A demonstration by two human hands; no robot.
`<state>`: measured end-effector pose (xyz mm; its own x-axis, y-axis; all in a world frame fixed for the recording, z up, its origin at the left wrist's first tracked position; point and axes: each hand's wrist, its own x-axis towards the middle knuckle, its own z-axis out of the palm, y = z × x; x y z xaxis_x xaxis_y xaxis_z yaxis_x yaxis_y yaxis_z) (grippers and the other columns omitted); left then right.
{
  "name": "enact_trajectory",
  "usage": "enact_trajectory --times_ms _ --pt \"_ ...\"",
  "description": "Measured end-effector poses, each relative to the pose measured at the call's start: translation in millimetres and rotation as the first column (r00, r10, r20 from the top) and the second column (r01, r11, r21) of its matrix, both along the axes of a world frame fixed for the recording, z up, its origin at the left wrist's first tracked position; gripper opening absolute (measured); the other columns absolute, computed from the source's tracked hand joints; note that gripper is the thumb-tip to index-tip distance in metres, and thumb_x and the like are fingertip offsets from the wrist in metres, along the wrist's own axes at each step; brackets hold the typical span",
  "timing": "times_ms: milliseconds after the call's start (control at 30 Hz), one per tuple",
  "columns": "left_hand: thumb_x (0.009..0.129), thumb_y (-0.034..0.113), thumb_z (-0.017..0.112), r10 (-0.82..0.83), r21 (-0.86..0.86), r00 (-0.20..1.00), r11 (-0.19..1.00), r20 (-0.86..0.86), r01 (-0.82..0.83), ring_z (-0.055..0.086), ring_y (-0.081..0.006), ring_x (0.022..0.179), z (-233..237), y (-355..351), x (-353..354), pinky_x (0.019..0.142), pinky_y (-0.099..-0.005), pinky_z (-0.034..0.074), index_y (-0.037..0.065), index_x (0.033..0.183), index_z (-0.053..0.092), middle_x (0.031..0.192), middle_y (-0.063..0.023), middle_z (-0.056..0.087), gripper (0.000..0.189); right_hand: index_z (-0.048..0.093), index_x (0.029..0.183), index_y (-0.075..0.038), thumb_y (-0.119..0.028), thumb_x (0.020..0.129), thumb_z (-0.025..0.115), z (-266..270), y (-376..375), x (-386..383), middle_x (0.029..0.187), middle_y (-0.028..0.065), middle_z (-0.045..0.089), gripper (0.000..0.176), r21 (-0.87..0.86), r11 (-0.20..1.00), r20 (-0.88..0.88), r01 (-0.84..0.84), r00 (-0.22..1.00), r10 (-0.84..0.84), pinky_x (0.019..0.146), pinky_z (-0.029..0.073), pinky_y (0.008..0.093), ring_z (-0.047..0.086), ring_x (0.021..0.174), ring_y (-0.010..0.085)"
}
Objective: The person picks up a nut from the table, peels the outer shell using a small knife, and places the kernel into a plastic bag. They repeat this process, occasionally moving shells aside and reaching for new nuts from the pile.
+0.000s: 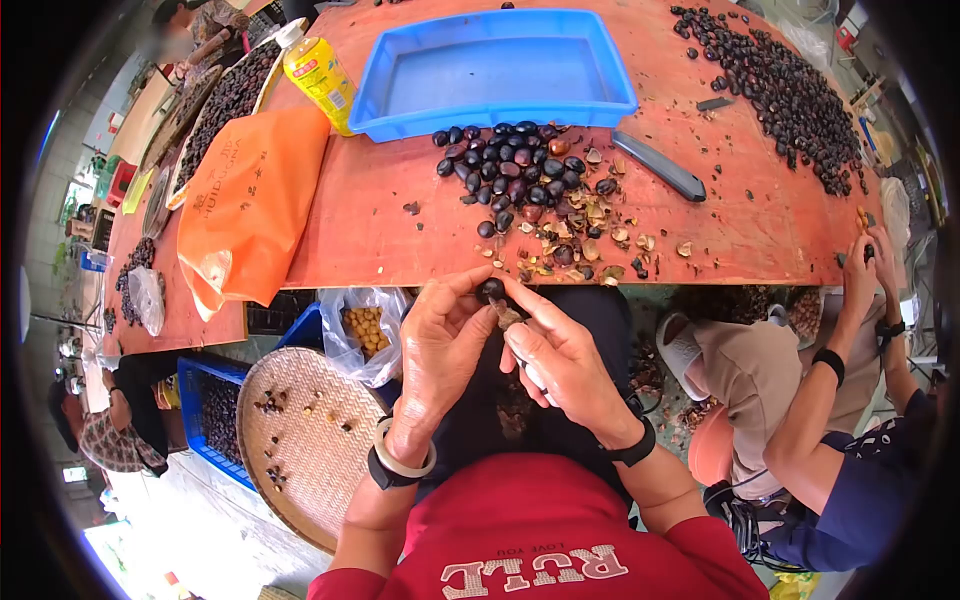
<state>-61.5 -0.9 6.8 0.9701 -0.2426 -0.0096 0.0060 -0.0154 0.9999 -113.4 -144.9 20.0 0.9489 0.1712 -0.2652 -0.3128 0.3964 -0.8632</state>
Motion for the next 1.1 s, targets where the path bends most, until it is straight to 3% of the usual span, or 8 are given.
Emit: enact_trajectory --times_ms 100,167,467,533,767,1100 --pt "0.085 -0.007 0.056 -0.028 -0.045 0.999 0.999 -0.036 0.026 0.06 -0.0129 0.091 2.5 3.6 -7.7 0.082 -0.0239 0.049 -0.003 0.118 0.054 0.107 -0.0067 0.054 0.033 0.029 0.143 -0.01 -0.02 0.096 0.047 -0.5 0.4 -4.5 0.072 0.0015 0.053 0.052 -0.012 1.0 0.002 -0.001 1.0 0.001 0.039 0.034 0.0159 0.04 0.045 0.0015" --pt "0.089 -0.002 0.052 -0.078 -0.109 0.976 0.992 -0.205 0.057 0.059 -0.0137 0.094 7.4 8.6 -11.7 0.084 -0.0259 0.049 -0.004 0.121 0.051 0.111 -0.0101 0.055 0.032 0.029 0.143 -0.009 -0.02 0.096 0.047 0.2 0.2 -6.6 0.072 0.0016 0.053 0.051 -0.019 1.0 0.002 -0.004 1.0 0.004 0.039 0.034 0.0159 0.04 0.044 0.0016" --pt "0.088 -0.002 0.054 -0.165 -0.32 0.928 0.946 -0.336 0.052 0.059 -0.0168 0.096 2.0 16.7 -18.5 0.087 -0.0286 0.048 -0.004 0.123 0.048 0.105 -0.0112 0.06 0.036 0.029 0.143 -0.008 -0.019 0.095 0.047 3.5 6.5 -17.3 0.073 0.0009 0.053 0.052 -0.136 0.989 0.021 -0.052 0.998 0.055 0.045 0.035 0.0171 0.04 0.051 0.0018" --pt "0.088 -0.001 0.054 -0.179 -0.349 0.927 0.935 -0.329 0.056 0.059 -0.0166 0.096 -3.9 20.3 -19.5 0.087 -0.0287 0.048 -0.003 0.122 0.048 0.105 -0.0109 0.06 0.035 0.031 0.142 -0.008 -0.019 0.095 0.048 3.0 7.1 -19.6 0.072 -0.0001 0.052 0.051 -0.253 0.966 0.078 -0.054 0.994 0.076 0.047 0.035 0.0176 0.04 0.054 0.0017" --pt "0.088 0.003 0.057 -0.237 -0.5 0.869 0.866 -0.434 -0.013 0.059 -0.0175 0.1 -1.9 27.7 -22.8 0.091 -0.0307 0.048 -0.001 0.12 0.049 0.11 -0.0104 0.058 0.032 0.034 0.14 -0.007 -0.019 0.095 0.047 2.6 9.1 -24.1 0.071 -0.0004 0.053 0.049 -0.228 0.972 0.051 -0.056 0.996 0.069 0.047 0.035 0.0177 0.04 0.052 0.0016" --pt "0.086 0.002 0.06 -0.237 -0.576 0.893 0.817 -0.384 -0.031 0.059 -0.0163 0.097 -13.5 25.6 -29.9 0.09 -0.0309 0.049 0.003 0.116 0.051 0.109 -0.0087 0.058 0.031 0.036 0.139 -0.006 -0.017 0.094 0.048 2.3 16.2 -30.3 0.071 -0.0013 0.052 0.048 -0.254 0.967 0.071 -0.013 0.997 0.032 0.048 0.034 0.0173 0.039 0.054 0.0012"
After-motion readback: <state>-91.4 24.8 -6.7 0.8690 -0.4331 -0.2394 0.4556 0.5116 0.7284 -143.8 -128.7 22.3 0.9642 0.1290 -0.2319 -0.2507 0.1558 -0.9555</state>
